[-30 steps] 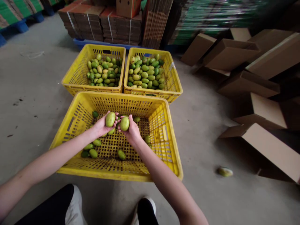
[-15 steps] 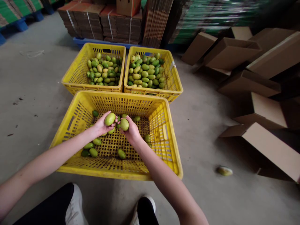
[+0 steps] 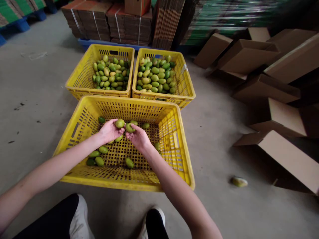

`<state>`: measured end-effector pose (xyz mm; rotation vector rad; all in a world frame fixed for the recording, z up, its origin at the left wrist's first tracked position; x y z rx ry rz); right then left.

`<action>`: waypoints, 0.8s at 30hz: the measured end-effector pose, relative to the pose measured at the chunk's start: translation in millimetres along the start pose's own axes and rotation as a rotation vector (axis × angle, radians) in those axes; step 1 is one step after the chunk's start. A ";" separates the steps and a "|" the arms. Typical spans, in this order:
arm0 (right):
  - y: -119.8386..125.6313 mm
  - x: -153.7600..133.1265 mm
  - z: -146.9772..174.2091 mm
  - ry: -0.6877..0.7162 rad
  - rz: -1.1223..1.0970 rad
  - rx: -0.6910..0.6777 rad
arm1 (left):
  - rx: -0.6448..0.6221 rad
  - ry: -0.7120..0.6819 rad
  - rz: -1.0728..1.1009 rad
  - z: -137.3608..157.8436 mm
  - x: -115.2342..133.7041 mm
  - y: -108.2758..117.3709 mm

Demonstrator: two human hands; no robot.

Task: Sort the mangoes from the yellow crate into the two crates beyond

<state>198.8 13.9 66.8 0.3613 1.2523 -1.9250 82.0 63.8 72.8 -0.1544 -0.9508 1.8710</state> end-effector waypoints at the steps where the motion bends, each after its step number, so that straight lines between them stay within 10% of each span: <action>1: 0.9 0.3 -0.5 0.022 0.024 0.018 | -0.005 0.003 -0.012 -0.9 -0.7 0.7; 13: 13.2 -24.9 10.1 0.773 0.764 0.373 | -0.230 -0.548 -0.364 -0.4 11.7 2.5; 24: 9.7 -28.9 16.4 0.950 1.167 0.398 | -0.279 -0.595 -0.512 0.3 10.0 1.5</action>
Point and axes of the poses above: each hand's wrist, its own z-axis away from the middle knuckle, its own y-axis out of the back of the hand, x = y × z, the point moved 4 cm from there along -z, towards the middle knuckle, and after that the axes turned 7 degrees about z, right-handed, at the moved point
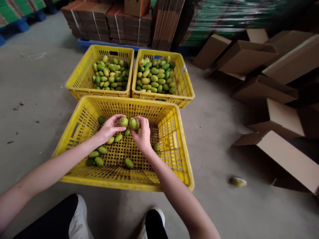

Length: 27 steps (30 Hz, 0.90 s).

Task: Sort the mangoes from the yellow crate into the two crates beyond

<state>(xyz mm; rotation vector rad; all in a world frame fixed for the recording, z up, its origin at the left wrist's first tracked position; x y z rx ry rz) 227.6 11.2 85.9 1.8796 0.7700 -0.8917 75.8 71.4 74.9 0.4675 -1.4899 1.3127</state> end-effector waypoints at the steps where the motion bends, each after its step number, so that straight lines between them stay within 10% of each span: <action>1: 0.6 -0.9 -0.4 0.014 0.007 -0.004 | -0.002 -0.002 -0.002 0.2 0.7 -0.4; 27: -2.5 -1.8 1.6 -0.004 -0.113 0.017 | 0.007 -0.021 -0.034 3.0 4.9 0.1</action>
Point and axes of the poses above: each hand's wrist, its own z-axis away from the middle knuckle, its own y-axis out of the back of the hand, x = y × z, the point moved 4 cm from there along -z, towards the middle knuckle, and after that the axes turned 7 degrees about z, right-handed, at the moved point
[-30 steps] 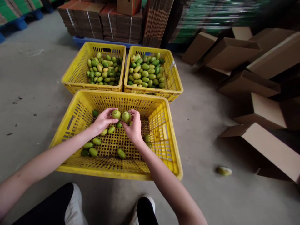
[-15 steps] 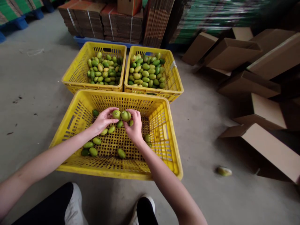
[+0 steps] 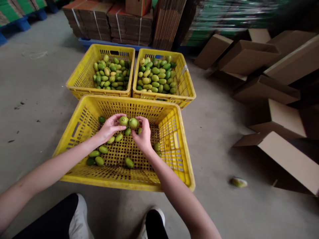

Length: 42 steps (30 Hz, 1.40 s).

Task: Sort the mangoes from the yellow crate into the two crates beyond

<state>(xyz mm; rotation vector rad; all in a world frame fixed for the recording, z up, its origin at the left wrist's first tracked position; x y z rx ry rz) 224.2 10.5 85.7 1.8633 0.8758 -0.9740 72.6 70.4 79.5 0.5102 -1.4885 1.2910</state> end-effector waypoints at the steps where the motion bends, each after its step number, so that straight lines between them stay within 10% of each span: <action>1: -0.3 -0.2 -0.1 -0.004 -0.003 0.000 | 0.000 -0.001 0.000 0.0 0.0 0.2; 22: -1.5 6.0 -2.1 -0.163 -0.190 -0.033 | 0.020 -0.016 -0.102 -2.1 4.9 3.8; 42: -13.2 13.4 -4.1 -0.564 -0.618 -0.255 | -0.003 0.323 0.055 -0.8 -6.5 -1.4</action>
Point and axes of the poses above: each hand's wrist, its own z-axis away from the middle knuckle, its own y-axis out of the back of the hand, x = y × z, the point moved 4 cm from there along -z, towards the middle knuckle, and after that the axes turned 7 degrees about z, right-handed, at the moved point
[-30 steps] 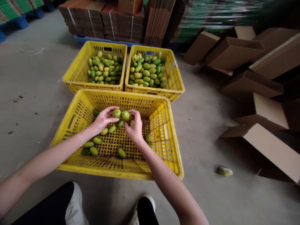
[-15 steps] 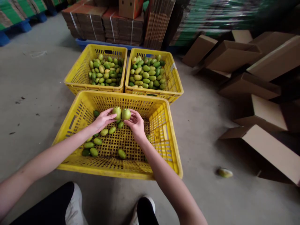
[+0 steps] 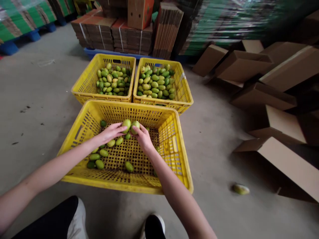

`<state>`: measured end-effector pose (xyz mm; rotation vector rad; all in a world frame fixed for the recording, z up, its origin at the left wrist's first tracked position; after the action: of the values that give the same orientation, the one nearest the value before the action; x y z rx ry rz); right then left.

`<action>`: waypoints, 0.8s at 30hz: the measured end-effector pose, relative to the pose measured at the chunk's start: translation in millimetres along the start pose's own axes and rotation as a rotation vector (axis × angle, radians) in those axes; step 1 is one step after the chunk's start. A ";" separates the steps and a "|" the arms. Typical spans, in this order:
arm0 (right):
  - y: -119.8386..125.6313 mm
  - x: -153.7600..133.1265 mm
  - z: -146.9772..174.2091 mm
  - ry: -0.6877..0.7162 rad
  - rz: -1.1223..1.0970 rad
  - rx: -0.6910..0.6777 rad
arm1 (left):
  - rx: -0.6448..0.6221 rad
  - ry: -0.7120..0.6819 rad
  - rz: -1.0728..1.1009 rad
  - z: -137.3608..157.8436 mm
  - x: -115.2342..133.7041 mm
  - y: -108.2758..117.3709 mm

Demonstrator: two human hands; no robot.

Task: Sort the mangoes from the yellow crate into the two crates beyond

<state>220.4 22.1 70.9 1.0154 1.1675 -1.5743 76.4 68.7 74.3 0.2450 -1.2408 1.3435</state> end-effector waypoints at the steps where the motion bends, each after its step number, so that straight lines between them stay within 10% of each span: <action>1: -1.3 1.1 0.9 -0.007 0.023 -0.004 | -0.014 0.010 -0.022 0.8 -1.2 -1.1; 9: 5.0 5.0 0.0 -0.013 -0.120 0.177 | 0.061 0.051 0.233 -2.4 1.9 3.5; 24: -19.7 -38.8 7.0 -0.020 -0.531 -0.137 | -0.043 -0.025 0.587 19.4 31.3 -40.2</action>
<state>210.7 25.5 113.8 0.6231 1.5961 -1.8678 91.2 60.4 126.1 -0.1501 -1.4218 1.8098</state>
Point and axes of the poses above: each hand's wrist, its own z-axis away from the middle knuckle, its own y-axis out of the back of the hand, x = y × z, the point moved 4 cm from there along -z, towards the middle knuckle, and after that the axes turned 7 degrees about z, right-handed, at the moved point
